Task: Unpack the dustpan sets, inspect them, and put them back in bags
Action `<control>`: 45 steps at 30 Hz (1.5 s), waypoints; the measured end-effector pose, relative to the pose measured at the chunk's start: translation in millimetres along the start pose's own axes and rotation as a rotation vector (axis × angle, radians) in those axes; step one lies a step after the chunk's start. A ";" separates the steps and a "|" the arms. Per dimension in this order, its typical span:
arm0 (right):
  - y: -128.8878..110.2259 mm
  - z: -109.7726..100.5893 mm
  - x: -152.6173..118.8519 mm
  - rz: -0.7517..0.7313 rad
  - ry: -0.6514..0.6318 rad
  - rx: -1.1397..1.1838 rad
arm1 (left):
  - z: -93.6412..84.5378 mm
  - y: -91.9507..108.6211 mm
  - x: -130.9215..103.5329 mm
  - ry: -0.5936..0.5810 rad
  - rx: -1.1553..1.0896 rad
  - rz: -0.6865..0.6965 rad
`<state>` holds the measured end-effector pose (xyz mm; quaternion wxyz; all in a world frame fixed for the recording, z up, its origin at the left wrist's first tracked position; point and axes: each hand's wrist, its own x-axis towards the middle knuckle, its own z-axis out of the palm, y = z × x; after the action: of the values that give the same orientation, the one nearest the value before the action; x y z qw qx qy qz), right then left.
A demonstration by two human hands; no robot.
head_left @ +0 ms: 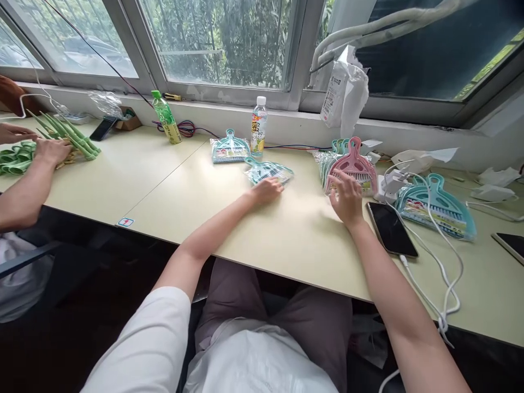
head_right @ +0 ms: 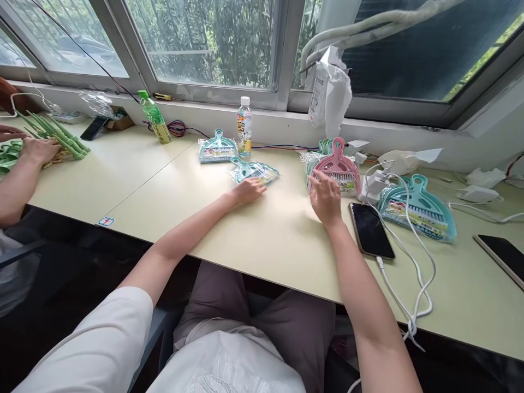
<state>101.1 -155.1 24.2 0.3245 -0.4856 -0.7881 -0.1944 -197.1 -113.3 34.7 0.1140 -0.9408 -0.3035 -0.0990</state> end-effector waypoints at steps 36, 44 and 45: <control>-57.8 -1.1 1.4 -0.267 -0.263 0.185 | -13.9 25.4 21.9 0.219 -2.017 -1.096; -71.6 -9.4 7.6 -0.071 -0.189 0.290 | -25.8 15.2 16.3 0.549 -2.153 -0.766; -70.6 -8.5 8.7 0.008 -0.171 0.340 | -27.8 16.0 15.7 0.563 -2.154 -0.760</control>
<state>38.2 -186.7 36.9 0.3344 -0.4415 -0.8325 -0.0153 -178.4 -125.0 62.8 -0.7137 -0.3457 -0.2884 -0.5366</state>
